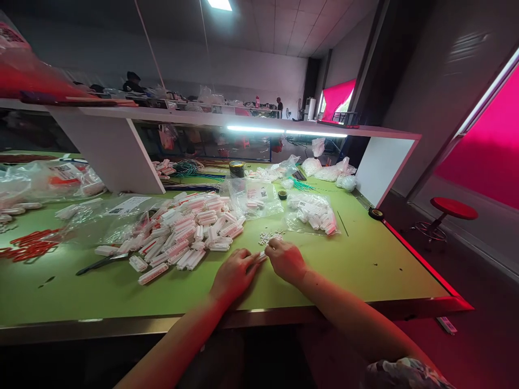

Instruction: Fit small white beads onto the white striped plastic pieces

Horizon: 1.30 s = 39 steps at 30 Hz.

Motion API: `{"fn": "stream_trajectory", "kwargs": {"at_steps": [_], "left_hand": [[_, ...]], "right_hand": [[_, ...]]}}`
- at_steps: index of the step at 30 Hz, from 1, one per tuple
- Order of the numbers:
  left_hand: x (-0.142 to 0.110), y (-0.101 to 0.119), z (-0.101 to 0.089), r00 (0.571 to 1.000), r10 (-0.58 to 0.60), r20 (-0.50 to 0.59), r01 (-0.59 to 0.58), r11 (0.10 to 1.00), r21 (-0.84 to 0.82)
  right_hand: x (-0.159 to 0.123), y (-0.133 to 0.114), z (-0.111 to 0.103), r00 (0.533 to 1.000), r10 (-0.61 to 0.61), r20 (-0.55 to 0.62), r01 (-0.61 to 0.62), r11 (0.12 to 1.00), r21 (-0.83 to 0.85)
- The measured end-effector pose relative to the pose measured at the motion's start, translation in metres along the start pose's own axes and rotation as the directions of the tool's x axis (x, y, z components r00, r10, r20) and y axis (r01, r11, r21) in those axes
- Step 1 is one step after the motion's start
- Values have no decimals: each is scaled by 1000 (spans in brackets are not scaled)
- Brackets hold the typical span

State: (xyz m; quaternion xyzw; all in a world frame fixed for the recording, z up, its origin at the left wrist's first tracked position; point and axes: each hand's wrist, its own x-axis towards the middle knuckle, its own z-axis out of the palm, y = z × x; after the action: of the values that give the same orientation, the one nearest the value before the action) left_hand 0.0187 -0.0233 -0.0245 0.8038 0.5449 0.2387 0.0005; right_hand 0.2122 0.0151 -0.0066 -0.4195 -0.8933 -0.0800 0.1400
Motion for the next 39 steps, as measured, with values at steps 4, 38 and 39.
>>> {"fn": "stream_trajectory", "kwargs": {"at_steps": [4,38,39], "left_hand": [[0,0,2,1000,4,-12,-4,1000,18],[0,0,1,1000,11,24,-12,1000,13],[0,0,1,1000,12,23,-12,1000,9]], "right_hand": [[-1,-3,1,994,-110,23,112,989,-101],[11,30,19,948,309,80,-220,451,865],[10,27,19,950,300,85,-207,403,891]]}}
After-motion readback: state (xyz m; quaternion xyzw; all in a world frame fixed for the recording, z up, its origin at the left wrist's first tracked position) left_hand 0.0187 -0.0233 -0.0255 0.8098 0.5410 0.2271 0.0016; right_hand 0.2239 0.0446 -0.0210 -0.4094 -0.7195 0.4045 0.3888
